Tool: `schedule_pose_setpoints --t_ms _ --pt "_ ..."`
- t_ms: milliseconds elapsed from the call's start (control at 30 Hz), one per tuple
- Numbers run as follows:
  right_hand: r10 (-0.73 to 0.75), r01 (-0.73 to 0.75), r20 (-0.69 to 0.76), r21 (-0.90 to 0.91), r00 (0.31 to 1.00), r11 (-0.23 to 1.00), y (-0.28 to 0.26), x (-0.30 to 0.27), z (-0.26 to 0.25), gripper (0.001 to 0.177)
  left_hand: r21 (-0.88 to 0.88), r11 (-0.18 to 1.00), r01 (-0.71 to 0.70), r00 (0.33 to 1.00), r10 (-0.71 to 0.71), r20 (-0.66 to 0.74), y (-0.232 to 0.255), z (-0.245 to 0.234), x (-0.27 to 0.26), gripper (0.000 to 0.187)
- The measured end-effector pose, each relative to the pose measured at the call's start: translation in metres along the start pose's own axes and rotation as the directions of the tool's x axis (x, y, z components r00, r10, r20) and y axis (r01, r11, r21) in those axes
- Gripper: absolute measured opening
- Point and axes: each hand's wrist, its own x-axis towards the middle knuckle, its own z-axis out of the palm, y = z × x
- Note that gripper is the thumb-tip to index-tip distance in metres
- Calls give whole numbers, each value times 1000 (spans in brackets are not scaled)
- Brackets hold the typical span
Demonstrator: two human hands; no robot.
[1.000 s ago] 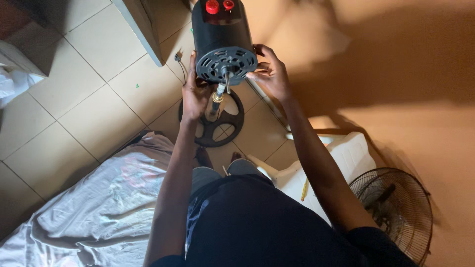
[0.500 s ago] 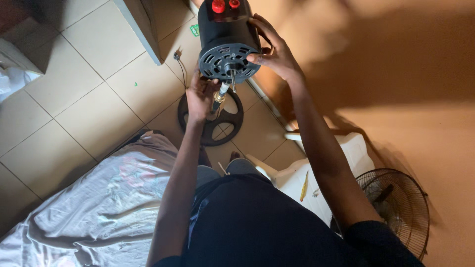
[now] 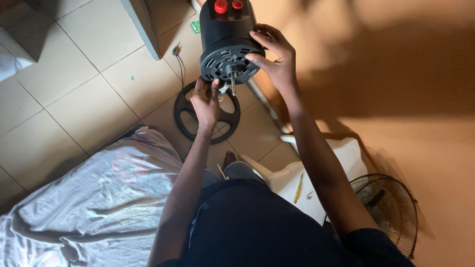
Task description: The person disassembles a standing fan motor housing using a screwdriver, removes the rear grille, and manipulates the internal motor components. They then reattach the rear grille and continue adjusting the motor assembly.
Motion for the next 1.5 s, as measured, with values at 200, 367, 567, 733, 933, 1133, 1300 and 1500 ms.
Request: schedule_pose_setpoints --t_ms 200,367,567,733,933,1133,1300,1500 --pt "-62 56 -57 -116 996 992 -27 -6 11 37 -362 930 58 998 -49 35 -25 6 1 27" --pt "-57 44 -105 -120 993 992 -29 -14 14 39 -497 859 121 993 -102 66 -37 12 7 24" --pt "84 -79 -144 45 986 996 -25 -16 8 37 -351 936 7 996 -38 -82 -26 23 -4 23" --pt "-56 52 -146 -31 988 998 -30 -10 14 21 -584 811 9 982 -118 -150 -28 31 -7 27" --pt "-208 194 -87 -148 974 970 -37 2 10 18 -497 866 -47 984 -46 -173 -28 34 -14 23" --pt "-198 182 -119 -134 973 974 -38 -10 12 25 -388 921 -36 988 -26 -152 -16 29 -11 33" --pt "-202 170 -190 -174 961 970 -33 -12 19 22 -378 925 -33 987 -29 -157 -18 26 -6 36" --pt "-229 202 -189 -151 955 968 -30 -9 22 20 -456 887 -77 985 -1 -170 -33 28 -5 37"
